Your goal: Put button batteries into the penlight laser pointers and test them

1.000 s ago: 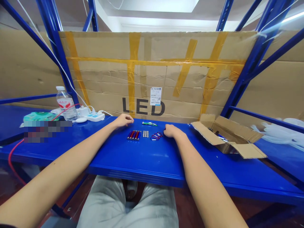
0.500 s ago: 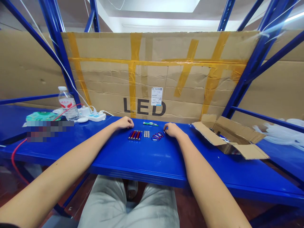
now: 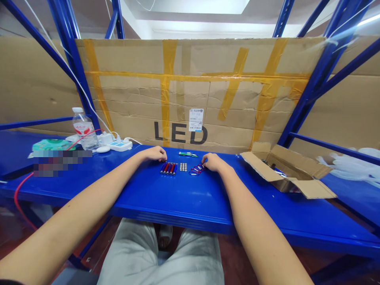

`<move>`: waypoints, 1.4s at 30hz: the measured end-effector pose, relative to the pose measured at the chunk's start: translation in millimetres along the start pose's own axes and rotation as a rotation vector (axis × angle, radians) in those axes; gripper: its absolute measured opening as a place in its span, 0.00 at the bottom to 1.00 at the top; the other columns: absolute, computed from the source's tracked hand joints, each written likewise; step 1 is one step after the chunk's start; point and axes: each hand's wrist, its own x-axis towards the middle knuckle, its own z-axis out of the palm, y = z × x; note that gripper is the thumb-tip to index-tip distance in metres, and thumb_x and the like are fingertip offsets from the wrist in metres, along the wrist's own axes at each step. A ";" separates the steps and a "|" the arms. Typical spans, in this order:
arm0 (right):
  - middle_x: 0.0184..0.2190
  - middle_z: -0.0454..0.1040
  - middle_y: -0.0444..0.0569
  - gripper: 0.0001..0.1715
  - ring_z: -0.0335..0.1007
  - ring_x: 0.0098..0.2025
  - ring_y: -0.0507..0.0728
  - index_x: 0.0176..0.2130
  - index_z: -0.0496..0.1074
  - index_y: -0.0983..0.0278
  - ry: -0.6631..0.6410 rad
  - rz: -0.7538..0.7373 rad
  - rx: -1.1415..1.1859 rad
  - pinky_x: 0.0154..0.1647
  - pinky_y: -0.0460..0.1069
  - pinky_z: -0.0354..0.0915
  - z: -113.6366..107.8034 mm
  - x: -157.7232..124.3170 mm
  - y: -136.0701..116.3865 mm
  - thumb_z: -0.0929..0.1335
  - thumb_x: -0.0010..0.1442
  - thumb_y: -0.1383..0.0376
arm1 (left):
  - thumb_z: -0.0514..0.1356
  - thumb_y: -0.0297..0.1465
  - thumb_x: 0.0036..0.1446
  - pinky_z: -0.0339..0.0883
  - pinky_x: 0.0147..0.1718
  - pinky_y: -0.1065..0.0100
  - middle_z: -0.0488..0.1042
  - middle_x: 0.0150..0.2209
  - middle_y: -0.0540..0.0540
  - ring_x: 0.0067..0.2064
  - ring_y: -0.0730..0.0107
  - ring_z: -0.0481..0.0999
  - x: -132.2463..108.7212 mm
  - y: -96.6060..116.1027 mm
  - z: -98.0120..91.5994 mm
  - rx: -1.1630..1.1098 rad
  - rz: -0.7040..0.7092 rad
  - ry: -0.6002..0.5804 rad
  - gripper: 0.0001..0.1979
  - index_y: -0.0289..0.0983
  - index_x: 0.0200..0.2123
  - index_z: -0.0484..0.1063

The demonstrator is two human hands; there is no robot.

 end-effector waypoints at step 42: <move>0.36 0.78 0.53 0.19 0.70 0.37 0.55 0.35 0.76 0.65 0.307 -0.062 0.054 0.35 0.45 0.58 5.0 10.5 -31.6 0.61 0.49 0.78 | 0.60 0.30 0.51 0.66 0.45 0.68 0.79 0.46 0.43 0.47 0.62 0.75 70.1 46.6 27.2 0.500 0.324 0.135 0.13 0.39 0.41 0.78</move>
